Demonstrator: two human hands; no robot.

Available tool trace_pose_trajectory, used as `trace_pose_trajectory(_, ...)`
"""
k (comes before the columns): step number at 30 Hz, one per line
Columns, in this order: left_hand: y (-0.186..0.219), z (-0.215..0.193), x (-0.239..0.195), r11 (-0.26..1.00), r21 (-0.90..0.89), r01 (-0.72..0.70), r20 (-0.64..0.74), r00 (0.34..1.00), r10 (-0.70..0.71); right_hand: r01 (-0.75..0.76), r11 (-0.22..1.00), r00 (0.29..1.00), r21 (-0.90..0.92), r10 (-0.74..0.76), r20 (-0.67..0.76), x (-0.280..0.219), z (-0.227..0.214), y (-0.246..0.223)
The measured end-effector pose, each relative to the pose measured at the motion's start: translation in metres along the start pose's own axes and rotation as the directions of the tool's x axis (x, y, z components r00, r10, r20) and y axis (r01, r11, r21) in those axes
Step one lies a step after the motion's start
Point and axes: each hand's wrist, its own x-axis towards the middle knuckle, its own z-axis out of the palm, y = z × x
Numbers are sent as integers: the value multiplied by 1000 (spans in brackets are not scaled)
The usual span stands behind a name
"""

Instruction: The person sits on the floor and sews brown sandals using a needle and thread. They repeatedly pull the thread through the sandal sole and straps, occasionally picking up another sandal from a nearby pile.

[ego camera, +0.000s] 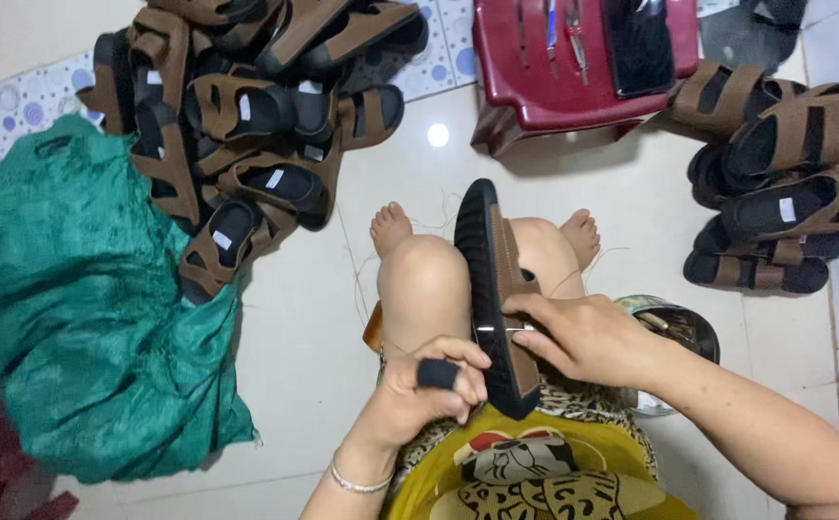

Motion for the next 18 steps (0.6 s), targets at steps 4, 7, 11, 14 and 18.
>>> trace_pose_trajectory(4, -6, 1, 10, 993, -5, 114, -317, 942, -110, 65, 998, 993, -14, -66, -94, -2, 7, 4)
trace_pose_trajectory(7, 7, 18, 26, 642, 681, 352, -345, 928, -144, 139, 990, 969, -33, -143, -201, -2, 9, -1)
trace_pose_trajectory(11, -24, 17, 17, 550, 829, 105, -144, 989, 28, 160, 986, 950, -53, -168, -264, -13, -10, -4)
trace_pose_trajectory(14, -25, 9, 11, 549, 822, 150, -253, 960, 116, 2, 993, 987, -116, 17, 161, -21, -37, 4)
trace_pose_trajectory(18, -17, -6, -4, 616, 761, 201, -406, 889, 213, -76, 989, 939, -130, 115, 323, -19, -48, 2)
